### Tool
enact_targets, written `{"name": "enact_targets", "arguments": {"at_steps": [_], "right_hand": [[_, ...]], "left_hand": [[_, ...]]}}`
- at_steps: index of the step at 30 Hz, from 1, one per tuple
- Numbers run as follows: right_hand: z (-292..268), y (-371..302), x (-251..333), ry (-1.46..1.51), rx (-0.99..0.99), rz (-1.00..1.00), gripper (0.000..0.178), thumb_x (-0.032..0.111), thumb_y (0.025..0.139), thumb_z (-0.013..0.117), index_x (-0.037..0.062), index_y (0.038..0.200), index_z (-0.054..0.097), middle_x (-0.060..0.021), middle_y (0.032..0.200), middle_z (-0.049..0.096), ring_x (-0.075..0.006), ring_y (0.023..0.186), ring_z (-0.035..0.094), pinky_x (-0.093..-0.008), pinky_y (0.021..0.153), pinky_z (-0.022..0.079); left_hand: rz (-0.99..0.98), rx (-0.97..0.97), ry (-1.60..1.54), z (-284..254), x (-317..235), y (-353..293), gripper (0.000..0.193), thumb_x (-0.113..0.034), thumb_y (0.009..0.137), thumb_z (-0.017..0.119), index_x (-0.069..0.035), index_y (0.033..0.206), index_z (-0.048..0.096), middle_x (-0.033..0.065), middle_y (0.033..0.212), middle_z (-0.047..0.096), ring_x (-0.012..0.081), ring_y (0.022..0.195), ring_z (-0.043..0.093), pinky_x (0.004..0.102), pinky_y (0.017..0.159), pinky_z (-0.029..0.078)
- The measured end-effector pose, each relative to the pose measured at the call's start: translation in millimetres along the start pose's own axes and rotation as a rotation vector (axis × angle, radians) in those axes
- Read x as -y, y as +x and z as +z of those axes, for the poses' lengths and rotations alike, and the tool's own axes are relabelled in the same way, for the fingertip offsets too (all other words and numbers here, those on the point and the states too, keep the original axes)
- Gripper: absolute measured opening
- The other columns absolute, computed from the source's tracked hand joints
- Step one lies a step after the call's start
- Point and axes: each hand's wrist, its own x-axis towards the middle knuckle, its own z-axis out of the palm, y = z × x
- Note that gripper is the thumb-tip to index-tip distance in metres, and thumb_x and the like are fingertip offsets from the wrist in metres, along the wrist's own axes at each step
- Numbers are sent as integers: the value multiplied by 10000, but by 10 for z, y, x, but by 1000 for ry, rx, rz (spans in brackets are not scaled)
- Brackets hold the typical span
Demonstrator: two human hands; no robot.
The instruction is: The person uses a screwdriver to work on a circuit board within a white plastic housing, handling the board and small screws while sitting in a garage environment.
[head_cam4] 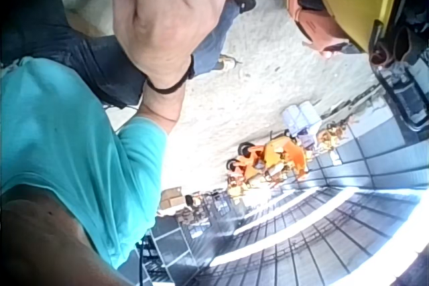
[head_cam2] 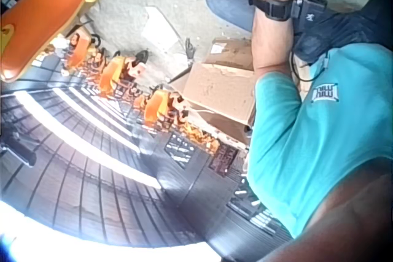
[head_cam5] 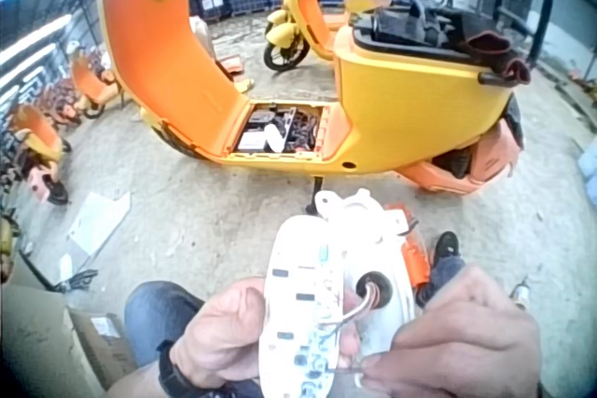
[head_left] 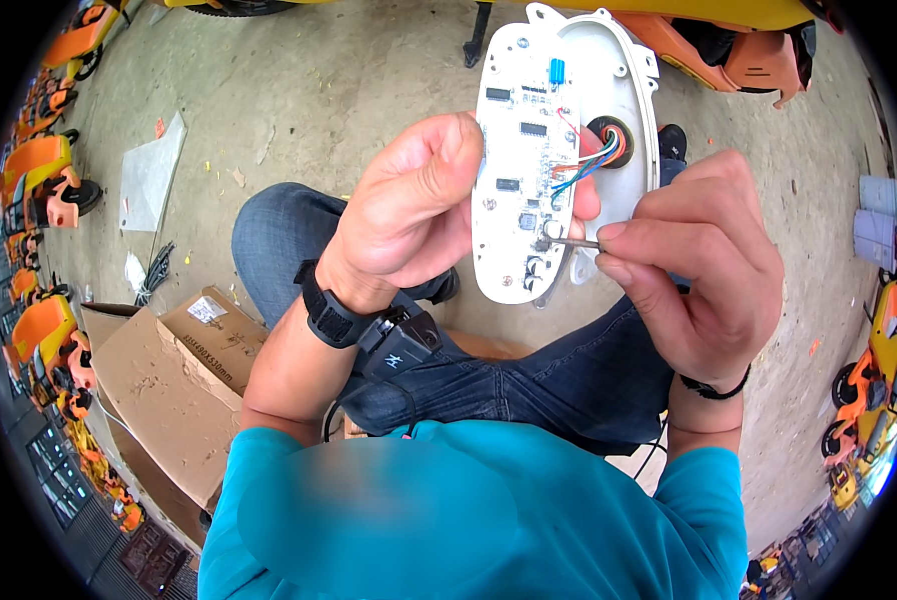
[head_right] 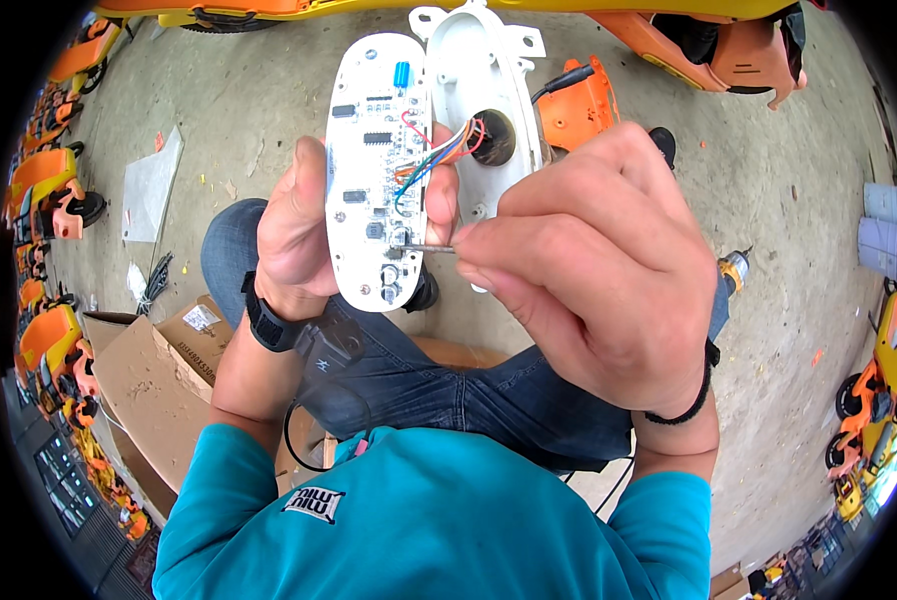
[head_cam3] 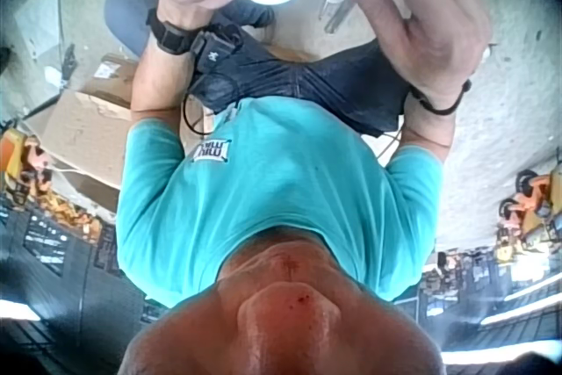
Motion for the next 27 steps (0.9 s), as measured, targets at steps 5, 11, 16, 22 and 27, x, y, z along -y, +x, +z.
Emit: {"name": "enact_targets", "arguments": {"at_steps": [5, 11, 16, 22, 27], "right_hand": [[-23, 10, -12, 23, 24, 2, 201, 81, 643, 775, 53, 804, 659, -50, 749, 589, -216, 703, 502, -313, 621, 384], [-32, 2, -10, 22, 13, 18, 191, 89, 658, 776, 58, 803, 656, -47, 753, 593, -213, 705, 502, -313, 627, 385], [-28, 7, -6, 33, 16, 10, 181, 97, 671, 776, 68, 803, 654, -38, 752, 593, -207, 698, 497, -312, 622, 382], [-28, 6, -21, 35, 20, -2, 181, 96, 668, 775, 71, 801, 655, -33, 747, 588, -204, 693, 491, -310, 613, 375], [-46, 8, -17, 56, 23, 9, 181, 95, 663, 770, 65, 799, 654, -40, 743, 586, -207, 688, 488, -308, 613, 372]], "left_hand": [[32, 49, 19, -52, 26, -3, 555, -373, 950, 510, 109, 1223, 480, 272, 1196, 567, 326, 1118, 580, 421, 933, 487], [14, -50, 146, 43, 2, 8, 692, -460, 920, 520, 106, 1296, 389, 263, 1110, 574, 315, 1020, 609, 409, 872, 521], [-12, -138, 197, 111, -17, -1, 741, -506, 907, 515, 99, 1308, 368, 265, 1063, 578, 317, 971, 624, 400, 827, 542], [-13, -164, 179, 131, -7, 1, 747, -506, 902, 523, 100, 1307, 365, 276, 1077, 574, 320, 951, 634, 406, 822, 547], [-28, -155, 196, 149, -24, 7, 750, -506, 896, 534, 100, 1306, 366, 276, 1075, 577, 321, 944, 638, 404, 821, 548]]}}
